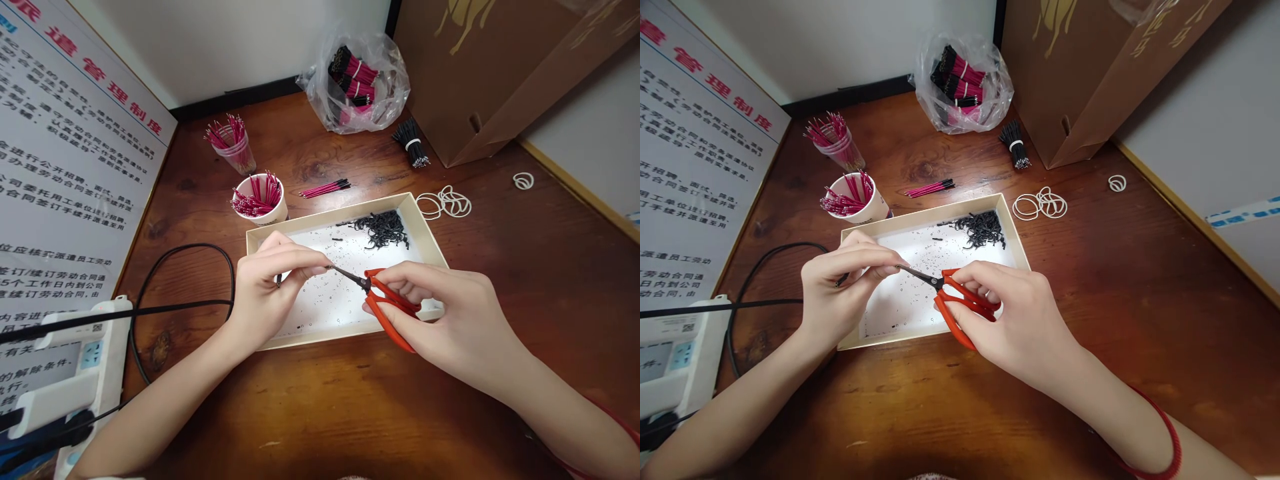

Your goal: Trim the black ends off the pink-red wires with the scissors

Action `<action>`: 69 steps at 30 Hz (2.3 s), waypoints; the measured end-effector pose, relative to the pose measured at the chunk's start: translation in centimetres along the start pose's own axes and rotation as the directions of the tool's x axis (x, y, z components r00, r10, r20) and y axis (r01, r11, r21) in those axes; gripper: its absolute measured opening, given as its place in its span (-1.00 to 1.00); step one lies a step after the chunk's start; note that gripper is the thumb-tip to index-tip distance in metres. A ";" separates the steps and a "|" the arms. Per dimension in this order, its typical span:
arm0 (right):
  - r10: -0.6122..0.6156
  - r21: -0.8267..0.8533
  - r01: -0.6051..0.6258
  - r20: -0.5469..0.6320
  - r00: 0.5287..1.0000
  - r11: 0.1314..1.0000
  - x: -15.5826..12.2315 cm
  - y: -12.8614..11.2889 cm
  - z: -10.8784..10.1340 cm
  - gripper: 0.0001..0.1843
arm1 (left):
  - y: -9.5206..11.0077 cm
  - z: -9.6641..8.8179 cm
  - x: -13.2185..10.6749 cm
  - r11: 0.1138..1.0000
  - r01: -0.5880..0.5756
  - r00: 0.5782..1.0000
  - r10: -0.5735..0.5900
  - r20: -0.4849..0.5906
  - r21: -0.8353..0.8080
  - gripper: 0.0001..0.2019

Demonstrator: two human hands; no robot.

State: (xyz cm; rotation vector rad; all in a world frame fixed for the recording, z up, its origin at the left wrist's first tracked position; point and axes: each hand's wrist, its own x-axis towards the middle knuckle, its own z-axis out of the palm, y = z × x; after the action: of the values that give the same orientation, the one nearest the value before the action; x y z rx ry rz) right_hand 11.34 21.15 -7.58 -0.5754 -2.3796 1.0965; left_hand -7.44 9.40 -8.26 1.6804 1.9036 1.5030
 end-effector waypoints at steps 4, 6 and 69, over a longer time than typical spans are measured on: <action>0.009 0.017 -0.008 -0.011 1.000 1.000 -0.1 0.0 0.1 -0.89 | -0.1 0.0 0.0 1.000 -0.011 1.000 0.011 -0.004 -0.006 -0.79; 0.005 0.020 -0.005 -0.017 1.000 1.000 -0.1 0.0 0.1 -0.90 | -0.1 0.1 0.0 1.000 -0.013 1.000 0.013 -0.006 -0.008 -0.79; 0.001 -0.077 -0.001 -0.007 1.000 0.997 -0.1 0.0 0.1 -0.89 | 0.1 0.1 0.2 0.998 0.055 0.998 -0.054 0.012 -0.029 -0.85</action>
State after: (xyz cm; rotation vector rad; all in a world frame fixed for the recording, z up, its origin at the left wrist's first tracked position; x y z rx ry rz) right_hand 11.35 21.01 -7.65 -0.6054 -2.4245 1.0058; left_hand -7.37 9.57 -8.16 1.6083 1.8965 1.4900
